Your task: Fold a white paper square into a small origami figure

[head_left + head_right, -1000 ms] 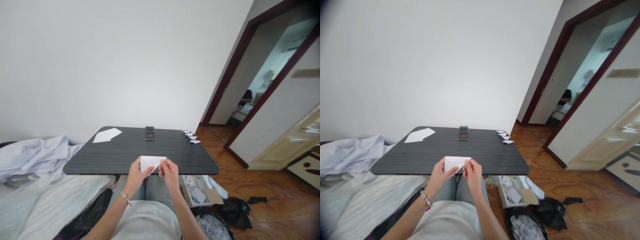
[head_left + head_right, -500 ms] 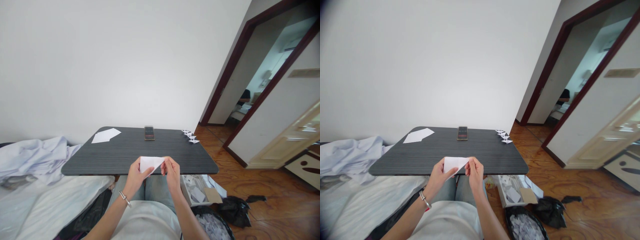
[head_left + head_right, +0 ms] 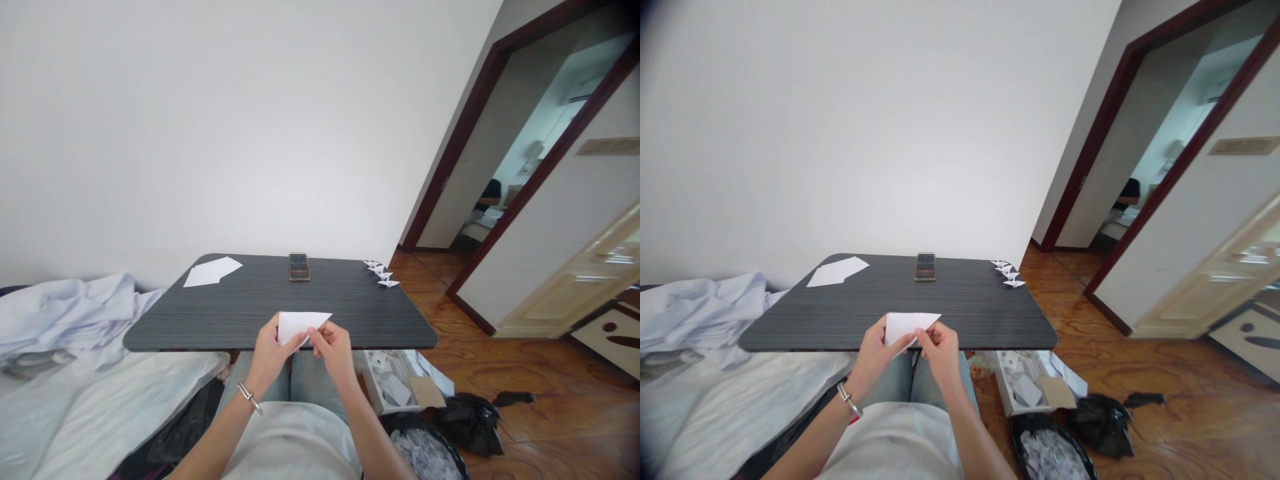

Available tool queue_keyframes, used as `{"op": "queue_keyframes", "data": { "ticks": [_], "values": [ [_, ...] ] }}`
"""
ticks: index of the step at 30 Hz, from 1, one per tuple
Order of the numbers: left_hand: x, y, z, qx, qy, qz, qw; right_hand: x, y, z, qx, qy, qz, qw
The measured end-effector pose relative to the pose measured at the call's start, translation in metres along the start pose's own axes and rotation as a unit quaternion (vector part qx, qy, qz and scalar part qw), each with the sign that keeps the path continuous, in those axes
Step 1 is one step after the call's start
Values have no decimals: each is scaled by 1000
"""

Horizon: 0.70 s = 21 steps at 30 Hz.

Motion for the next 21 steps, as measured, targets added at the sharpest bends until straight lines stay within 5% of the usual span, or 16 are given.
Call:
{"op": "queue_keyframes", "data": {
  "ticks": [9,21],
  "values": [
    [-6,-4,3,-28,74,-21,997,5,1,4,2,-41,0,999],
    [-7,-5,-2,21,41,-7,999,5,1,7,27,-30,-5,999]
  ]
}}
Point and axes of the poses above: each hand's wrist, its own y-axis away from the middle knuckle, its own z-axis out of the palm, x = y × z, the point moved 6 cm from there along -y, towards the middle knuckle, and after that the axes turned 14 degrees about -x, right-handed, at the moved point
